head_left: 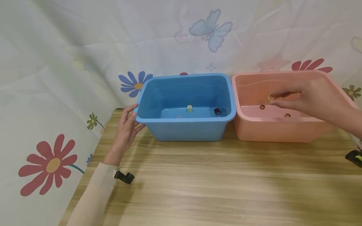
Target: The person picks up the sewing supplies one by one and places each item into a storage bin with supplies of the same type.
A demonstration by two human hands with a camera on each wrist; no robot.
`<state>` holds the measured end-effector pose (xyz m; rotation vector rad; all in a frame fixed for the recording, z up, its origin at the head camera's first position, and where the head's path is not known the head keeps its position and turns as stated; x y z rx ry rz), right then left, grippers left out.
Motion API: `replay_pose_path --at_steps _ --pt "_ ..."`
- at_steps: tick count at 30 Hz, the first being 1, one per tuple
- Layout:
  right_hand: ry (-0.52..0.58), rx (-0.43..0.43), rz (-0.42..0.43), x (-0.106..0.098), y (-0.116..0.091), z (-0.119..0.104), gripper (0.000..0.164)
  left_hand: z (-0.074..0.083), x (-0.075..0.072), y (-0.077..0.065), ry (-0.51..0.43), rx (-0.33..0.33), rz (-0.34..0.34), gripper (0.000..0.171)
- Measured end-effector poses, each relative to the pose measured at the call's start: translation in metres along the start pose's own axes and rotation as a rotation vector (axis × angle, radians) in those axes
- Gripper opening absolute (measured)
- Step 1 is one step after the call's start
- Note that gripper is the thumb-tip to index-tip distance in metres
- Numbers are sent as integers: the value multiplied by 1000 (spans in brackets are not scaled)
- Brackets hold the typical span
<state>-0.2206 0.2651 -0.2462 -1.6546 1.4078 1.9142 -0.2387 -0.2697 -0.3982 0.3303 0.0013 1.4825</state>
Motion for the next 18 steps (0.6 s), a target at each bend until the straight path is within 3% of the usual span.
replay_pose_path --at_steps 6,13,18 --pt "27 144 -100 -1 14 15 25 0 0 0 5 -1 -3 46" --pt "-1 22 -200 -1 35 23 27 -1 0 0 0 -1 -14 46" --pt "-8 8 -258 6 48 33 26 0 0 0 8 11 -16 47"
Point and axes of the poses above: each hand's wrist, its own y-axis towards the middle knuckle, its own x-axis out of the palm, z = x × y, the point moved 4 cm from there along y, towards the middle knuckle, and after that the axes turned 4 degrees about x, right-handed, at the moved point
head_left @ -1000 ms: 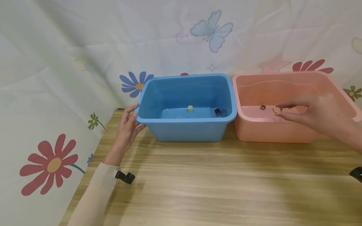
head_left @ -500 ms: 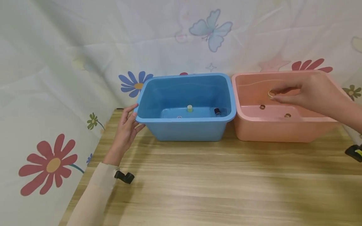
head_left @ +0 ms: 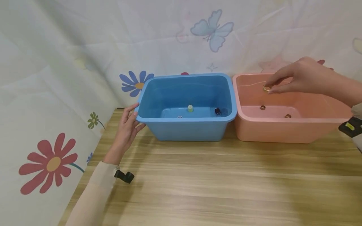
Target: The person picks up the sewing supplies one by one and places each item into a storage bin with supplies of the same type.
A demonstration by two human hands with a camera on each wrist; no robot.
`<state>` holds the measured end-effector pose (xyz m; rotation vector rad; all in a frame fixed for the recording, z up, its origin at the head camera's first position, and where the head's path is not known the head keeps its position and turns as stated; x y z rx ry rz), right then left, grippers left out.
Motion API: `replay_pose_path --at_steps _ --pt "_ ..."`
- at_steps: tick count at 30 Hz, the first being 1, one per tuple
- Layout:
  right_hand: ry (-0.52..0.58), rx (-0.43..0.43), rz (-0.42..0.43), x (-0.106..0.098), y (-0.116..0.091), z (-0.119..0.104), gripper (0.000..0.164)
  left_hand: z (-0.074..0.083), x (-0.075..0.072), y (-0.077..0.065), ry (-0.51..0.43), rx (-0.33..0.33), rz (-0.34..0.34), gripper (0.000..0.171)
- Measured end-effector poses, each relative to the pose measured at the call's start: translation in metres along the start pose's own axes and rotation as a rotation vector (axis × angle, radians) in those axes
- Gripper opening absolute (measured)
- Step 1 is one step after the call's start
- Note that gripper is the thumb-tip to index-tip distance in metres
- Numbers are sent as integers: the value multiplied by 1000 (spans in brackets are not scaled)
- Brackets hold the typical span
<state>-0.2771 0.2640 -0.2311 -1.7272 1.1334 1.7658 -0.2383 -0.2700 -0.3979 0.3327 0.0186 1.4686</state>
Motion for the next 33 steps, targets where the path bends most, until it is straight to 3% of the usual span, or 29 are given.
replay_pose_path --at_steps 7,15,19,23,28,33 --pt "28 -27 -167 8 21 18 24 0 -3 -1 -12 8 3 47" --pt "77 137 -322 22 36 51 29 -6 0 1 -25 -7 0 48" --pt "134 187 -373 31 35 64 33 -8 3 4 -10 -17 18 49" --pt "196 183 -413 42 42 67 35 -5 0 2 2 -22 43 49" --pt "235 186 -447 53 49 74 35 -2 -1 4 -4 -1 27 47" --pt "223 156 -486 67 55 82 35 -2 -2 3 1 -7 31 46"
Point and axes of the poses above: each hand's wrist, its own y-axis towards the middle knuckle, its own x-axis out of the palm, z = x × y, the point moved 4 cm from there along y, towards the middle knuckle, and after that the axes turned 4 degrees about x, right-handed, at the moved point
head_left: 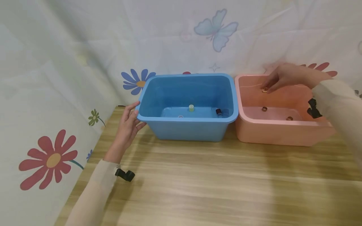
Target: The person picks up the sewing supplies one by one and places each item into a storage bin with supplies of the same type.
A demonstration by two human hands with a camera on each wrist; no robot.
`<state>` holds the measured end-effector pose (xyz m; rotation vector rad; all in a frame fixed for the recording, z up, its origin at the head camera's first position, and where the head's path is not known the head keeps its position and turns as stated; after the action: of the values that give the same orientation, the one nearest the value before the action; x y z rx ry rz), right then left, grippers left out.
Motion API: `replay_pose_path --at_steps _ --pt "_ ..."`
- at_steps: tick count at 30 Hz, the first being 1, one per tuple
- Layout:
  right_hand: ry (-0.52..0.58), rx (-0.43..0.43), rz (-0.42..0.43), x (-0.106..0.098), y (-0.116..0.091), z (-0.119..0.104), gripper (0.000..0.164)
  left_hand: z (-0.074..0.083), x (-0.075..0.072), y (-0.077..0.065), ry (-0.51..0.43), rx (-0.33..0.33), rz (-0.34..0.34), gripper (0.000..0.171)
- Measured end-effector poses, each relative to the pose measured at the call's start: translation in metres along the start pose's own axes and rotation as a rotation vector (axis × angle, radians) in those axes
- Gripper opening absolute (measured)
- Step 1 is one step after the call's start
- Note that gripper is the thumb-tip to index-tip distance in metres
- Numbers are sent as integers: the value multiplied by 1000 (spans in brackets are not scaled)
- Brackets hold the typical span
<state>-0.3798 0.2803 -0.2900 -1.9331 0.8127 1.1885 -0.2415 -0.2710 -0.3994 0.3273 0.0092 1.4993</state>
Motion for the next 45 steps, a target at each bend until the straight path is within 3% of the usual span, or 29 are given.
replay_pose_path --at_steps 10,18,22,25,35,39,45 --pt "39 -70 -124 25 10 6 33 -3 3 2 -9 -1 -24 48" --pt "40 -8 -221 42 21 4 34 -2 3 0 -13 -6 -40 49" --pt "46 -23 -254 47 23 3 36 -2 3 -1 -9 -8 -38 50" --pt "37 -36 -254 48 24 -1 35 -2 2 0 -7 -5 -36 50" --pt "50 40 -251 50 23 -6 41 -3 2 2 -10 -9 -35 48" --pt "35 84 -171 43 22 -5 38 -3 3 3 -10 -3 -35 48" --pt "-102 29 -36 14 2 -17 34 -6 7 7 -9 -6 -49 48"
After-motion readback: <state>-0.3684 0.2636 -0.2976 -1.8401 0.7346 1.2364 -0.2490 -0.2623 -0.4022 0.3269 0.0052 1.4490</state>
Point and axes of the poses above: each hand's wrist, its own y-axis towards the middle knuckle, its own x-axis out of the palm, z = x × y, the point moved 4 cm from there along y, towards the middle knuckle, and after that the axes turned 4 degrees about x, right-handed, at the moved point
